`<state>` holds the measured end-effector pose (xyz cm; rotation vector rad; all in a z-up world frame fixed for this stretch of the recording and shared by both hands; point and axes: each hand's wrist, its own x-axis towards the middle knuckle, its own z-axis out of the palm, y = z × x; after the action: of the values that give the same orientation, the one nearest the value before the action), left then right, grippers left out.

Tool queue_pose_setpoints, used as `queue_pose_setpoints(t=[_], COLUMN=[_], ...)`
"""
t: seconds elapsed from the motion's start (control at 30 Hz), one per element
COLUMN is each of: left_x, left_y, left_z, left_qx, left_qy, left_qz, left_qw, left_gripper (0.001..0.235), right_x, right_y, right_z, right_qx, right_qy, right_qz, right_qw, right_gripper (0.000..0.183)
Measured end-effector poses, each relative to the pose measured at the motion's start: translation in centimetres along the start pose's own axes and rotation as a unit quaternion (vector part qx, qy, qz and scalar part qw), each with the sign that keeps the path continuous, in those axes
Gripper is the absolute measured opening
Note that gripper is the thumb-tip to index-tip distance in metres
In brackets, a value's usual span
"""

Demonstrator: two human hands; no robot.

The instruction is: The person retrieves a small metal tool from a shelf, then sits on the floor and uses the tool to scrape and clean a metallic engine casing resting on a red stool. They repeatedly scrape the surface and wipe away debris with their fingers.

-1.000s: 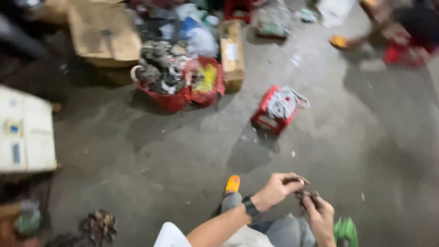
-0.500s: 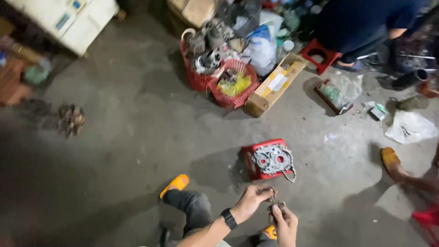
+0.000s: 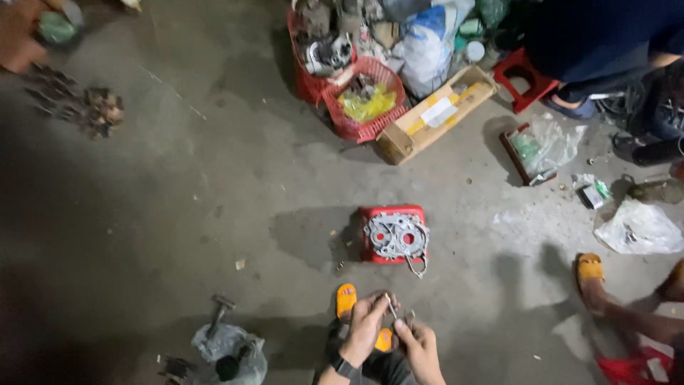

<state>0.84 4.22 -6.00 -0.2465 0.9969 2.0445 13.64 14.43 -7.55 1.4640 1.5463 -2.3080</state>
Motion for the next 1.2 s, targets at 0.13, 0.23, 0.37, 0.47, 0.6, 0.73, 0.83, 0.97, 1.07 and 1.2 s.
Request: queue_pose_setpoints(t=[0.13, 0.23, 0.37, 0.47, 0.6, 0.73, 0.83, 0.97, 1.07, 1.2], left_x=[1.7, 4.1, 6.9, 8.8, 12.5, 17.3, 21.4, 26.5, 30.1, 32.8], left_y=[2.9, -1.8, -6.7, -10.9, -16.5, -21.7, -26.6, -26.0, -25.1, -25.9], left_z=[5.8, 4.6, 4.5, 3.7, 0.5, -6.8, -14.8, -17.8, -17.4, -17.3], left_qx=[-0.116, -0.047, -0.057, -0.037, -0.029, 0.113, 0.154, 0.275, 0.424, 0.515], left_qy=[0.023, 0.043, 0.055, 0.080, 0.125, 0.146, 0.097, 0.035, -0.063, -0.064], left_qz=[-0.048, -0.002, 0.005, 0.019, 0.010, 0.022, 0.040, -0.025, 0.183, 0.291], left_qw=[0.992, 0.998, 0.997, 0.996, 0.992, 0.983, 0.982, 0.960, 0.885, 0.804], left_gripper=[0.017, 0.012, 0.015, 0.016, 0.017, 0.019, 0.017, 0.019, 0.018, 0.025], right_x=[0.9, 2.7, 7.2, 11.8, 18.7, 25.4, 30.5, 39.0, 42.7, 44.0], right_y=[-6.3, -7.2, -4.9, -2.0, 3.3, 8.9, 10.9, 15.4, 16.0, 11.0], right_z=[-0.2, -2.5, -7.6, -11.3, -15.4, -15.8, -15.7, -18.7, -20.8, -21.4], right_qx=[-0.028, -0.012, -0.006, -0.032, -0.095, -0.122, -0.105, -0.078, -0.095, -0.257], right_qy=[-0.025, -0.054, -0.095, -0.131, -0.121, -0.114, -0.093, -0.109, -0.131, -0.130], right_qz=[-0.064, -0.057, 0.021, 0.035, -0.013, -0.045, -0.038, -0.085, -0.190, -0.385], right_qw=[0.997, 0.997, 0.995, 0.990, 0.988, 0.985, 0.989, 0.987, 0.968, 0.877], right_gripper=[0.024, 0.025, 0.031, 0.031, 0.028, 0.021, 0.019, 0.018, 0.017, 0.016])
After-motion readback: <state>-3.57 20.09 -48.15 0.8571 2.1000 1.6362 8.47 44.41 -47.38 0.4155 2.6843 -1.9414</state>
